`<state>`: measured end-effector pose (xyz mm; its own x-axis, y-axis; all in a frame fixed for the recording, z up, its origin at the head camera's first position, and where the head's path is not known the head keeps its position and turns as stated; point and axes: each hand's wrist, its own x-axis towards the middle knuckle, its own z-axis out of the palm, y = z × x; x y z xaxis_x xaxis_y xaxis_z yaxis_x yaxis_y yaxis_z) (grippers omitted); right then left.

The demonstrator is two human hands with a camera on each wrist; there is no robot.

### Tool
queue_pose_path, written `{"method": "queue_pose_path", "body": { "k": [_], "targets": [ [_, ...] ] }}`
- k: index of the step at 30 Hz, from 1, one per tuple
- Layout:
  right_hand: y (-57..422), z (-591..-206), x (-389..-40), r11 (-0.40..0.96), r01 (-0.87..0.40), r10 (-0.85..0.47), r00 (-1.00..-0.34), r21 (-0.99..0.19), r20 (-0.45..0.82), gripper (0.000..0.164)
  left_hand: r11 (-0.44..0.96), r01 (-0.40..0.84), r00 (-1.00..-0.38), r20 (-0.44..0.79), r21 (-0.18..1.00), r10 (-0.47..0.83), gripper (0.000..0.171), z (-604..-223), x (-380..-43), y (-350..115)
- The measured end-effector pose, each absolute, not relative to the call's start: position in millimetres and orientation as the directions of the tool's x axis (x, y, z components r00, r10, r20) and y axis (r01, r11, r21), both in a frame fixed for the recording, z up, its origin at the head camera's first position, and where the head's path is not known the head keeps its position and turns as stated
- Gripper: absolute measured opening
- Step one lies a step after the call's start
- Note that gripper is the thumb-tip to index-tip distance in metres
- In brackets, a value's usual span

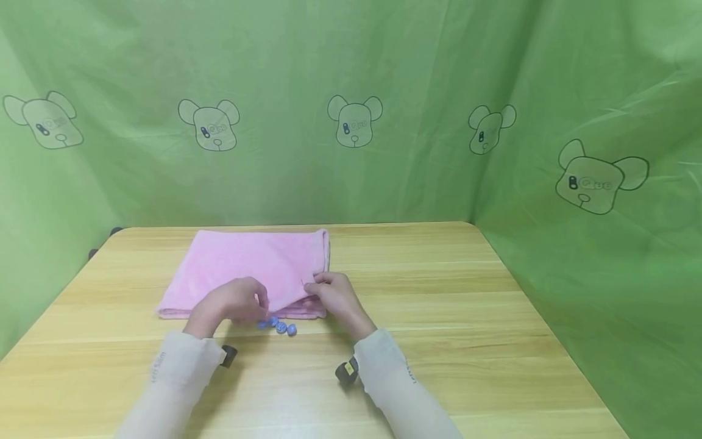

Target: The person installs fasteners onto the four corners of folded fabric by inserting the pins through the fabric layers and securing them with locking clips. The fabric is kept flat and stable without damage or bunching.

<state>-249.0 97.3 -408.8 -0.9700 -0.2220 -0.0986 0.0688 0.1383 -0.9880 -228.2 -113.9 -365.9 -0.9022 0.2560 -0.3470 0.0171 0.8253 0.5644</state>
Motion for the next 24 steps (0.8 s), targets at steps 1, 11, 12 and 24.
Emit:
{"method": "queue_pose_path", "body": {
  "k": [1,11,12,24],
  "targets": [
    [97.2,-408.7,-248.9,0.139,0.069,-0.222,-0.97,-0.988,-0.099,0.012,0.825,0.004,-0.903,-0.353,0.564,0.245,0.013,-366.5,-227.5,-113.2],
    [96.6,-409.4,-248.8,0.149,0.069,-0.217,-0.971,-0.986,-0.101,0.012,0.87,-0.026,-0.905,-0.381,0.492,0.189,0.015,-371.7,-225.5,-103.2],
    [96.5,-409.1,-248.6,0.148,0.07,-0.216,-0.971,-0.986,-0.102,0.012,0.879,-0.019,-0.904,-0.383,0.477,0.189,0.015,-371.9,-225.8,-102.2],
    [96.1,-408.1,-247.7,0.141,0.073,-0.217,-0.971,-0.987,-0.103,0.012,0.903,0.038,-0.899,-0.38,0.427,0.217,0.015,-374.5,-228.7,-102.6]
  ]
}}
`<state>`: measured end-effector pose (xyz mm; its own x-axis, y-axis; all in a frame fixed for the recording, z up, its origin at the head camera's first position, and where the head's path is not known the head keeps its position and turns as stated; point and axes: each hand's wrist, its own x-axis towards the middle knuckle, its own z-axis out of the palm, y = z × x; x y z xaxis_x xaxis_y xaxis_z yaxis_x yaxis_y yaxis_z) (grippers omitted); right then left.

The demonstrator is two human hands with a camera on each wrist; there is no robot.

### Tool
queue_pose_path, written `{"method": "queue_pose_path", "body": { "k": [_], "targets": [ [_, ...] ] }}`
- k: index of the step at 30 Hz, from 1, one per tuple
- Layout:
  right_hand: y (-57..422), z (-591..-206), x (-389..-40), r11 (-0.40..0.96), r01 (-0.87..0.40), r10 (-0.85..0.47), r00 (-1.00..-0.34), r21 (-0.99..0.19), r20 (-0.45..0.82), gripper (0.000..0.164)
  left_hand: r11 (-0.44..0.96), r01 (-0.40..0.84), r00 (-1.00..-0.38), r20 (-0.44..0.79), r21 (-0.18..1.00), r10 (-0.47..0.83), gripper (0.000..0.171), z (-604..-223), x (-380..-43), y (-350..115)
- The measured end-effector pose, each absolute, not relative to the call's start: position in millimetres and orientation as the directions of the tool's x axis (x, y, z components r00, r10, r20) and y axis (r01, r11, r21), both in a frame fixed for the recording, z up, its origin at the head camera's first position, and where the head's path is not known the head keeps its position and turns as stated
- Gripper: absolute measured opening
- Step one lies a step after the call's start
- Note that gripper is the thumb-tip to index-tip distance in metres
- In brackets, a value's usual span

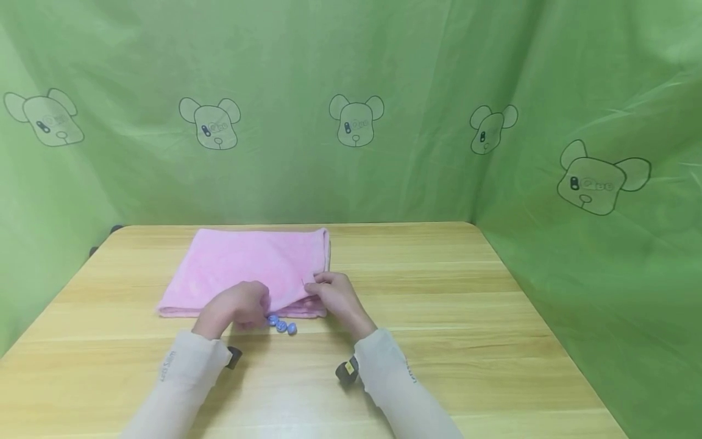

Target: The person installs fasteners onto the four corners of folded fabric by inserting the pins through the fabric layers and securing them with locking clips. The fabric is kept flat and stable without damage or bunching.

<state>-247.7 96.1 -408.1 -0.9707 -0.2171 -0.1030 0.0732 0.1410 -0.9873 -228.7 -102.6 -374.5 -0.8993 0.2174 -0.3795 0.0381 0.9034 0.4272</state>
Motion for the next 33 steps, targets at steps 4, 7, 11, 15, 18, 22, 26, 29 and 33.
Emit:
{"method": "queue_pose_path", "body": {
  "k": [4,7,11,15,18,22,26,29,33],
  "targets": [
    [96.4,-409.5,-248.3,0.146,0.072,-0.216,-0.971,-0.987,-0.103,0.013,0.898,0.091,-0.905,-0.341,0.431,0.255,0.014,-371.3,-229.2,-105.8],
    [95.9,-405.3,-246.1,0.158,0.077,-0.215,-0.97,-0.984,-0.11,0.016,0.874,0.144,-0.921,-0.26,0.464,0.289,0.013,-368.7,-231.5,-108.1],
    [96.6,-405.4,-246.4,0.168,0.078,-0.218,-0.969,-0.983,-0.114,0.018,0.797,0.193,-0.942,-0.12,0.573,0.314,0.012,-368.0,-237.7,-106.2],
    [97.3,-410.1,-249.1,0.165,0.074,-0.215,-0.97,-0.984,-0.109,0.017,0.709,0.223,-0.957,0.013,0.669,0.289,0.018,-371.2,-242.0,-99.1],
    [96.7,-410.0,-249.0,0.161,0.071,-0.213,-0.971,-0.984,-0.105,0.014,0.661,0.276,-0.954,0.115,0.697,0.277,0.023,-374.4,-243.2,-94.3],
    [96.6,-410.6,-249.5,0.157,0.065,-0.213,-0.972,-0.985,-0.098,0.013,0.617,0.309,-0.948,0.186,0.724,0.257,0.018,-377.2,-243.5,-89.4],
    [97.1,-411.2,-250.1,0.162,0.062,-0.218,-0.971,-0.985,-0.097,0.013,0.57,0.303,-0.951,0.207,0.764,0.229,0.018,-379.5,-243.8,-86.5],
    [97.4,-411.3,-250.0,0.172,0.067,-0.218,-0.97,-0.983,-0.104,0.013,0.547,0.306,-0.951,0.226,0.779,0.211,0.02,-381.2,-244.3,-85.4],
    [97.0,-411.1,-249.8,0.179,0.067,-0.215,-0.971,-0.982,-0.106,0.014,0.525,0.298,-0.954,0.237,0.797,0.183,0.022,-382.1,-244.8,-84.4]
  ]
}}
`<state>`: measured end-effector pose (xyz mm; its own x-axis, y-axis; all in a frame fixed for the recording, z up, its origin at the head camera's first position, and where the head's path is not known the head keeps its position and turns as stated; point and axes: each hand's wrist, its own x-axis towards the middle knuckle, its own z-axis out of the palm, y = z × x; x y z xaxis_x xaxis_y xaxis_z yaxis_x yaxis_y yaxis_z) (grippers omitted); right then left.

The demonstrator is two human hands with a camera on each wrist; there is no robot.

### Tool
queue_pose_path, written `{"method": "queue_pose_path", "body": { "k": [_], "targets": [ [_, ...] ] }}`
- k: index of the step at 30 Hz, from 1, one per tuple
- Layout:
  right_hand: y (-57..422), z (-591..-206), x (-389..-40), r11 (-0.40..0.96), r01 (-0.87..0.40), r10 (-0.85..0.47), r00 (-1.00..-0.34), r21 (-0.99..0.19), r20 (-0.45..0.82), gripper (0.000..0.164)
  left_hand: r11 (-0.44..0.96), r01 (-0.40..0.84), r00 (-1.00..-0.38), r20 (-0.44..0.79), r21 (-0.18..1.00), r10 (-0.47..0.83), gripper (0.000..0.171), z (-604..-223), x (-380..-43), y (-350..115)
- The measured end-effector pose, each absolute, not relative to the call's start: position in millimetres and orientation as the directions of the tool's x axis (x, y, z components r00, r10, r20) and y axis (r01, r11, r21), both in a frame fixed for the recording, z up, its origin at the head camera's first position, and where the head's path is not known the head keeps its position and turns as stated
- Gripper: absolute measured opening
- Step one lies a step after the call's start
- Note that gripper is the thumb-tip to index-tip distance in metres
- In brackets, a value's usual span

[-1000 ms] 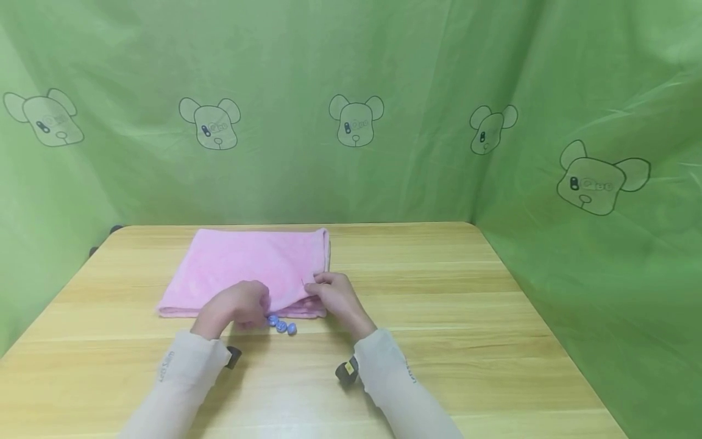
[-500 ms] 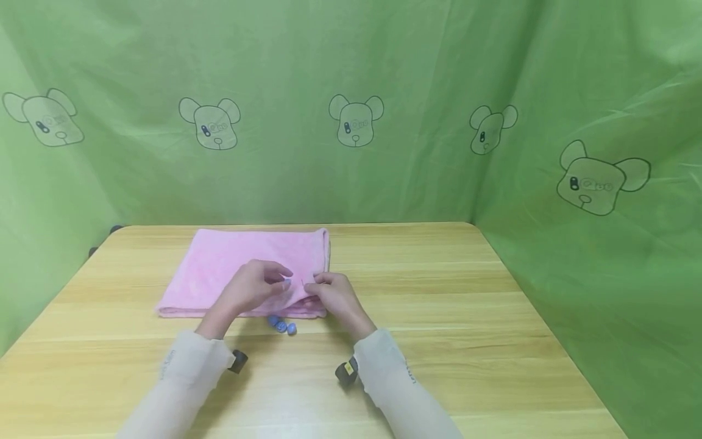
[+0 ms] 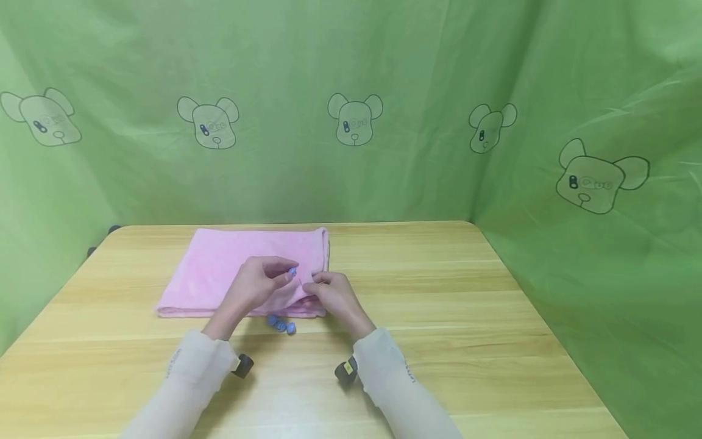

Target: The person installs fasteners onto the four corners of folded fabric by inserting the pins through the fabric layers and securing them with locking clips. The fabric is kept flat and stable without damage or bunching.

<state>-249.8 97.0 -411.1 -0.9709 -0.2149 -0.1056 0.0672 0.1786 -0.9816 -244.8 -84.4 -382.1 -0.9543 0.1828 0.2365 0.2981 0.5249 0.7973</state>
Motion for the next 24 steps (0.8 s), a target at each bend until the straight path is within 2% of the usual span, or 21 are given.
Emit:
{"method": "queue_pose_path", "body": {
  "k": [6,14,24],
  "targets": [
    [95.0,-405.4,-246.7,0.189,0.06,-0.222,-0.97,-0.98,-0.102,0.015,0.489,0.262,-0.965,0.211,0.832,0.158,0.019,-383.8,-246.2,-81.8],
    [91.4,-377.6,-228.0,0.198,0.048,-0.239,-0.966,-0.979,-0.096,0.017,0.512,0.262,-0.965,0.211,0.818,0.155,0.018,-385.6,-245.3,-79.4],
    [91.9,-375.9,-225.8,0.193,0.043,-0.245,-0.965,-0.98,-0.09,0.018,0.522,0.256,-0.967,0.206,0.813,0.153,0.018,-386.1,-246.3,-79.1]
  ]
}}
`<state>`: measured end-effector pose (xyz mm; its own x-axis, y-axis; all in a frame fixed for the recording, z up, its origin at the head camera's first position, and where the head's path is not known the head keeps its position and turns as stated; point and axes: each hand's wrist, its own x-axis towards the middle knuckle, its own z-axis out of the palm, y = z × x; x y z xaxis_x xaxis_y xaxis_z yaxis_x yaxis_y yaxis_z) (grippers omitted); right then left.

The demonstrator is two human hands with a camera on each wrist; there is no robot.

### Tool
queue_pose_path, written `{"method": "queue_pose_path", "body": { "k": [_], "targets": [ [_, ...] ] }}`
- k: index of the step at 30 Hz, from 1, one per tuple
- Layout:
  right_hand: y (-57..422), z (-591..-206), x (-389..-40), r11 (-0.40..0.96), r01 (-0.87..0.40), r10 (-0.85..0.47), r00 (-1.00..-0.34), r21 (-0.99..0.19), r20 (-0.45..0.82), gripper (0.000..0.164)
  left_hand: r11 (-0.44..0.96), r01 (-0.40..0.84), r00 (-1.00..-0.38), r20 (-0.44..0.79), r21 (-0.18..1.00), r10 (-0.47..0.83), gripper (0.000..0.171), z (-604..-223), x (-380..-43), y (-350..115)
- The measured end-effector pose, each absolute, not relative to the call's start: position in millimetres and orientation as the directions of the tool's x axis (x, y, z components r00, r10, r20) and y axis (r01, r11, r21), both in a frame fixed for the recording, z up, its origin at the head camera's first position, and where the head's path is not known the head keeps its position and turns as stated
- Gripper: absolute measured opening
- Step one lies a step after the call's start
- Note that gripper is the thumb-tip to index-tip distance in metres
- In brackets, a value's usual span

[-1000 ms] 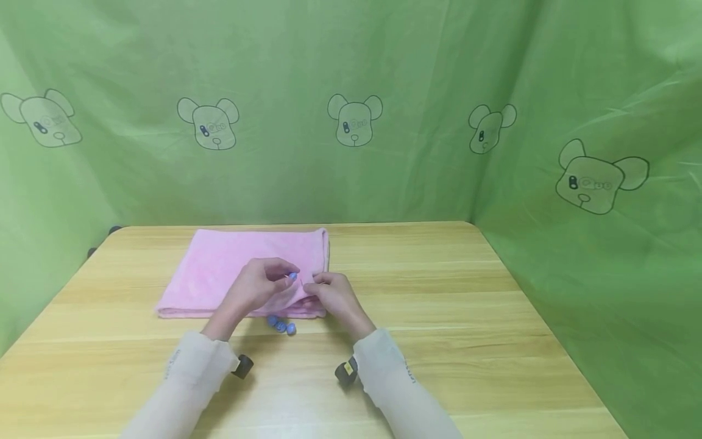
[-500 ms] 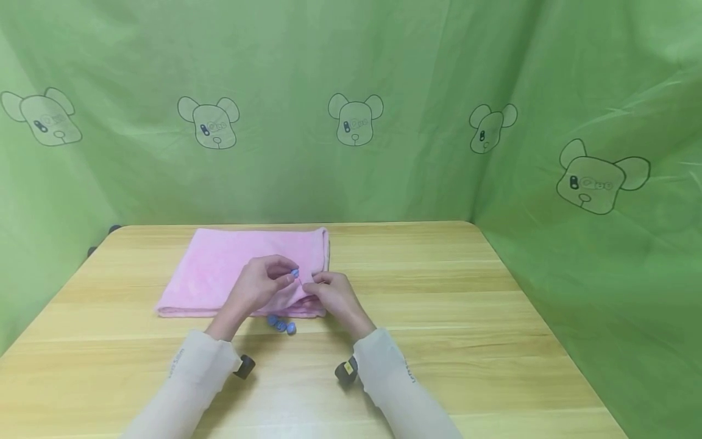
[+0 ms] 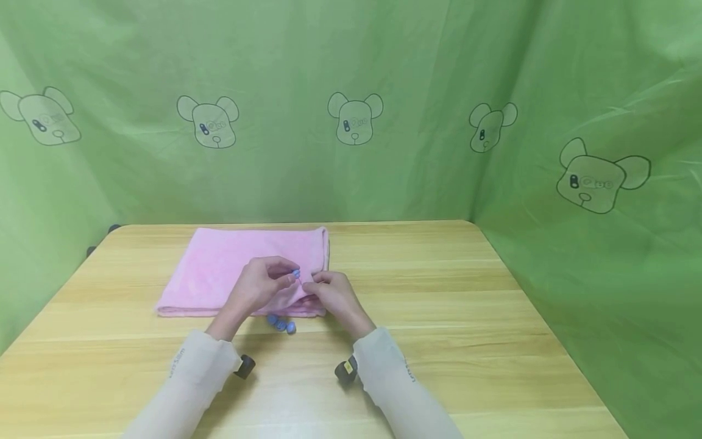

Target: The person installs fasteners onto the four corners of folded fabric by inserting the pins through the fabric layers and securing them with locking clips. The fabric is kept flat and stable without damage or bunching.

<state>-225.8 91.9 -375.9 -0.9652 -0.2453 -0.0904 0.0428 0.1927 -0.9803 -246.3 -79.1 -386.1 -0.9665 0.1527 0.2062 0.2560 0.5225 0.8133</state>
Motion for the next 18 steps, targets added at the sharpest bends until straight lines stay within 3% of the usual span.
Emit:
{"method": "queue_pose_path", "body": {
  "k": [12,18],
  "targets": [
    [91.8,-374.9,-225.2,0.2,0.046,-0.249,-0.964,-0.979,-0.096,0.019,0.521,0.278,-0.96,0.223,0.807,0.167,0.018,-386.7,-246.3,-79.1],
    [95.4,-405.1,-245.7,0.173,0.055,-0.227,-0.969,-0.983,-0.094,0.014,0.506,0.308,-0.951,0.255,0.805,0.173,0.019,-386.1,-245.4,-77.5]
  ]
}}
